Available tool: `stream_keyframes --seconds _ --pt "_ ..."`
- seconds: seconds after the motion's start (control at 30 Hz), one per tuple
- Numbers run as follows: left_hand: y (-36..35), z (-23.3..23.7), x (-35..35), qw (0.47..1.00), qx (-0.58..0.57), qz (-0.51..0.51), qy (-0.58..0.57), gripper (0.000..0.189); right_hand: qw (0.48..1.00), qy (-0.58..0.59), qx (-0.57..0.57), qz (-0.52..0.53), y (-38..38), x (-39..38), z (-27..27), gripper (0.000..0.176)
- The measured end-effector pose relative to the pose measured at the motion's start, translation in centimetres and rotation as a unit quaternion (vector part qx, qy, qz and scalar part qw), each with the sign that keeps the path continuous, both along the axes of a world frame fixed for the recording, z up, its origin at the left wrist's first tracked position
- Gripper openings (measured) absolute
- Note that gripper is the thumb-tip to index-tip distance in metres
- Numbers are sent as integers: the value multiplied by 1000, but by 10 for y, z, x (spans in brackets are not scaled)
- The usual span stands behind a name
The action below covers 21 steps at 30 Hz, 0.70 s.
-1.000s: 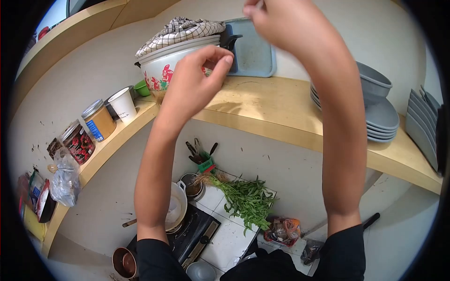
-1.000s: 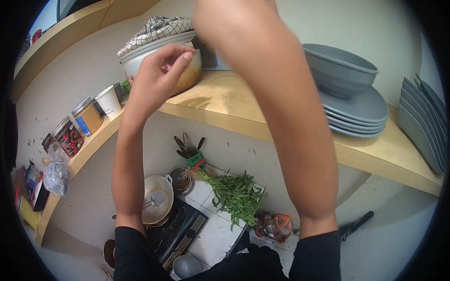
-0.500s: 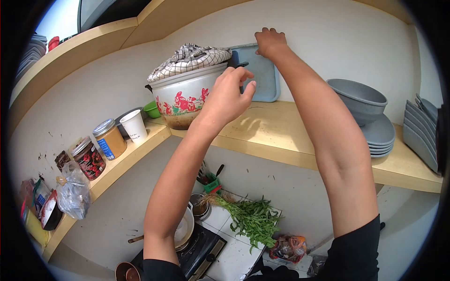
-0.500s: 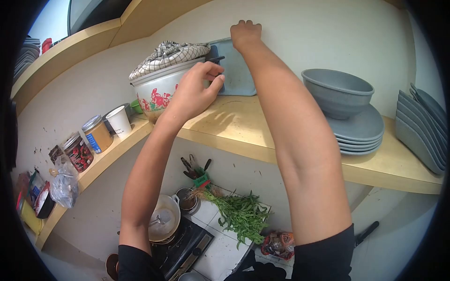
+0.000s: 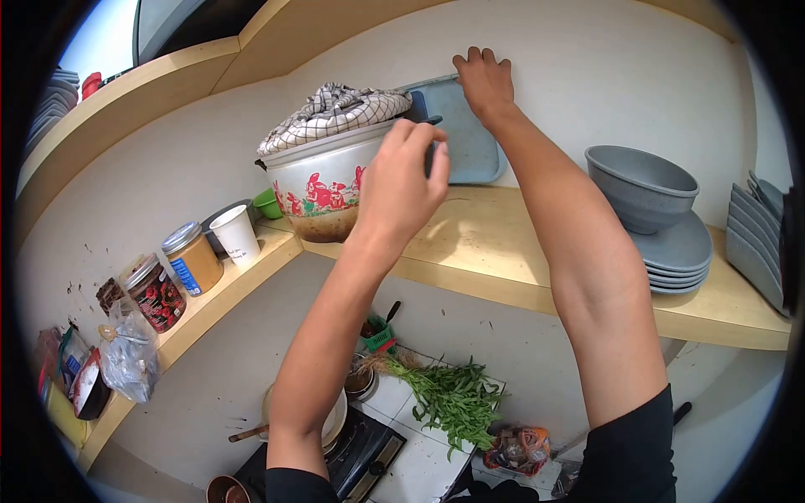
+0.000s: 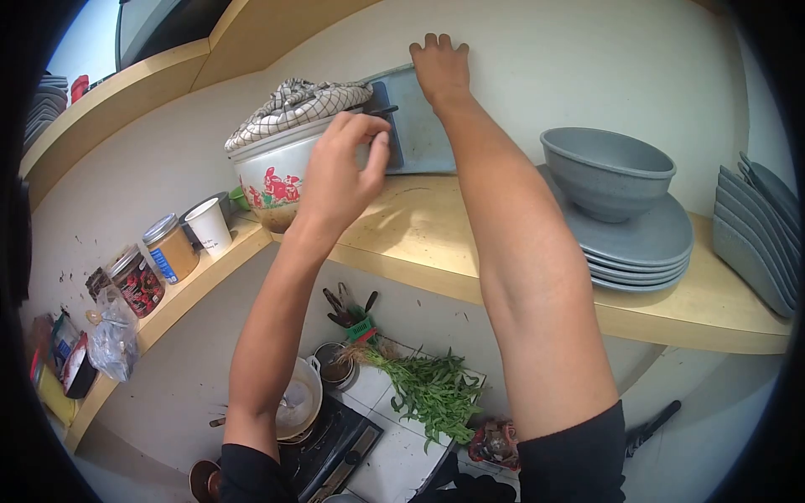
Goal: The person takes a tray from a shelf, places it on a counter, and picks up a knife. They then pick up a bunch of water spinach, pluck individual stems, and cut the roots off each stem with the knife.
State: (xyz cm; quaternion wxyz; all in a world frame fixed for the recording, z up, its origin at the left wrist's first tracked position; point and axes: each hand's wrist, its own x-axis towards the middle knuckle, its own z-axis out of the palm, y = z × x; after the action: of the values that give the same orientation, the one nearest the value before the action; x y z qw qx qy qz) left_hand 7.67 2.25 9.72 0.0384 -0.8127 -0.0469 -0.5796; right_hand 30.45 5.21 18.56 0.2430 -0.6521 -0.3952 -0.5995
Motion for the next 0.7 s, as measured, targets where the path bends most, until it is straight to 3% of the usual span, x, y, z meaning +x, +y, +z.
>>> stream_keyframes --seconds 0.5,0.7 --pt "10 -8 -6 999 -18 25 35 19 996 -11 65 -58 -18 5 23 25" --pt "16 -15 3 993 -17 95 63 27 995 -16 78 -58 -35 17 32 24"
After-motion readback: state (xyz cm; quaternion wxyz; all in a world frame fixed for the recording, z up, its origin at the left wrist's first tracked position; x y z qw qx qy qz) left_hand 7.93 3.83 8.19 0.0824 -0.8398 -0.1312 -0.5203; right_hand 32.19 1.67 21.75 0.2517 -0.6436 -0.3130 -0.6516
